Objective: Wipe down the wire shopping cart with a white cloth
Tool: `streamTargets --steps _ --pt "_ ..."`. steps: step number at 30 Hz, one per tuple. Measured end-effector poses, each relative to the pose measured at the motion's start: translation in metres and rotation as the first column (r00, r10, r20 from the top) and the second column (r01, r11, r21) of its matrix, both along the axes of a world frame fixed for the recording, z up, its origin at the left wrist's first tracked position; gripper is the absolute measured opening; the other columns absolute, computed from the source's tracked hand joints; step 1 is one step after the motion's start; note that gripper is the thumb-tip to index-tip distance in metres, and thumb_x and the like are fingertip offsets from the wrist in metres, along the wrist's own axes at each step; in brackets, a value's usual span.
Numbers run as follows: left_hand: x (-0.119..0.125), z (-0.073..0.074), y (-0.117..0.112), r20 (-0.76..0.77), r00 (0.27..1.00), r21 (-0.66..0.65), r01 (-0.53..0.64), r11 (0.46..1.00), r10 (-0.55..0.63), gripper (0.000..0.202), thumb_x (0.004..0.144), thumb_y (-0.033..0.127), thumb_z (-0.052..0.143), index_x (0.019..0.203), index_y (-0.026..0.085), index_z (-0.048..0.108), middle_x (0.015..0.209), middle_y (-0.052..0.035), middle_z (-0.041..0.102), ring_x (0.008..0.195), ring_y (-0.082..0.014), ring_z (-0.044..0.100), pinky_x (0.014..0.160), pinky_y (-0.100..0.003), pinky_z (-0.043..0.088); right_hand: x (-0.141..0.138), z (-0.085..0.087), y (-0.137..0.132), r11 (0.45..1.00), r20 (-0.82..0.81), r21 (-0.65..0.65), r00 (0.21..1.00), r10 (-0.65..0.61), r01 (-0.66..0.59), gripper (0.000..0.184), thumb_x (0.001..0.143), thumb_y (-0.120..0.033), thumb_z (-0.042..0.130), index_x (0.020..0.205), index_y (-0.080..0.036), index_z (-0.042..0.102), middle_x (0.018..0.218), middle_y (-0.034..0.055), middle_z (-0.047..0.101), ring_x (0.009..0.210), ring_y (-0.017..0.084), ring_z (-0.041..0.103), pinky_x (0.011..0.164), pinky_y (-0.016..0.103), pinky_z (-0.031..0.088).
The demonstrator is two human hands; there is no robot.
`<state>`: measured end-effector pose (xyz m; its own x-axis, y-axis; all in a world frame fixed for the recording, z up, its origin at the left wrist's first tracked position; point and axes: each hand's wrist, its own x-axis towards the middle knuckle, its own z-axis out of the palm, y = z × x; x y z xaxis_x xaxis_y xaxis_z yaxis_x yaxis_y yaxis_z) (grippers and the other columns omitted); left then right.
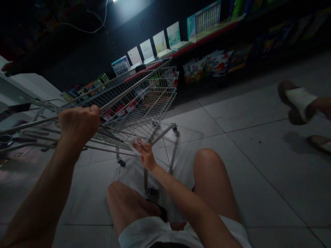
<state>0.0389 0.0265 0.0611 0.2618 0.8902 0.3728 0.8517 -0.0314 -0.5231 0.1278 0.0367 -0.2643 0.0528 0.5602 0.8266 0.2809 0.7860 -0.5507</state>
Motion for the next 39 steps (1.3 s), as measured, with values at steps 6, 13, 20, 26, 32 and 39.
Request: streamTargets --steps 6,13,20,26,32,39 --pt "0.007 0.003 -0.005 -0.021 1.000 0.009 0.007 1.000 -0.007 0.037 0.094 0.024 0.026 0.103 0.012 0.060 0.076 -0.0156 0.068 0.083 -0.0295 0.067 0.075 -0.039 0.045 -0.023 0.155 0.012 0.996 -0.055 0.085 0.998 0.035 -0.030 0.060 0.088 -0.019 0.045 0.148 -0.025 0.040 0.156 0.0067 0.033 0.137 0.027 0.039 0.112 0.049 0.039" --pt "0.015 0.007 -0.007 -0.016 0.999 0.012 -0.029 1.000 0.029 0.037 0.094 0.021 0.025 0.107 0.013 0.058 0.074 -0.0144 0.067 0.078 -0.0295 0.068 0.073 -0.040 0.046 -0.038 0.080 0.033 0.997 0.026 -0.079 0.999 -0.023 0.025 0.059 0.083 -0.014 0.045 0.141 -0.018 0.049 0.150 0.0144 0.041 0.133 0.030 0.043 0.109 0.050 0.038" --pt "0.012 0.006 -0.006 -0.050 0.997 0.025 -0.061 0.998 0.062 0.037 0.091 0.015 0.026 0.096 0.012 0.062 0.076 -0.0190 0.069 0.077 -0.0322 0.069 0.069 -0.041 0.046 -0.009 0.065 0.031 0.968 -0.003 -0.249 0.999 -0.034 0.032 0.066 0.074 -0.007 0.045 0.139 -0.016 0.052 0.142 0.0147 0.048 0.132 0.030 0.045 0.111 0.050 0.039" --pt "0.011 0.006 -0.006 -0.158 0.987 -0.013 0.003 1.000 -0.006 0.041 0.091 0.016 0.023 0.091 0.010 0.063 0.080 -0.0235 0.070 0.078 -0.0362 0.069 0.064 -0.041 0.046 -0.012 0.174 0.042 0.996 0.001 0.080 0.999 0.046 -0.046 0.059 0.085 -0.015 0.047 0.143 -0.025 0.049 0.153 0.0058 0.038 0.136 0.025 0.038 0.115 0.046 0.036" --pt "0.004 0.005 -0.004 -0.178 0.984 -0.008 0.014 1.000 -0.016 0.038 0.089 0.021 0.028 0.089 0.011 0.065 0.079 -0.0214 0.071 0.078 -0.0350 0.070 0.064 -0.041 0.046 -0.002 0.089 0.059 0.995 0.094 -0.102 0.995 0.021 -0.012 0.066 0.073 -0.005 0.048 0.136 -0.022 0.058 0.145 0.0086 0.049 0.130 0.026 0.045 0.109 0.046 0.040" --pt "-0.013 0.002 0.000 -0.126 0.992 0.009 0.018 1.000 -0.017 0.042 0.092 0.031 0.029 0.085 0.010 0.065 0.079 -0.0215 0.071 0.080 -0.0371 0.069 0.066 -0.043 0.045 -0.012 0.098 0.047 0.998 0.108 -0.031 0.993 -0.049 0.052 0.062 0.078 -0.005 0.047 0.136 -0.024 0.058 0.145 0.0072 0.049 0.128 0.024 0.046 0.108 0.043 0.040"
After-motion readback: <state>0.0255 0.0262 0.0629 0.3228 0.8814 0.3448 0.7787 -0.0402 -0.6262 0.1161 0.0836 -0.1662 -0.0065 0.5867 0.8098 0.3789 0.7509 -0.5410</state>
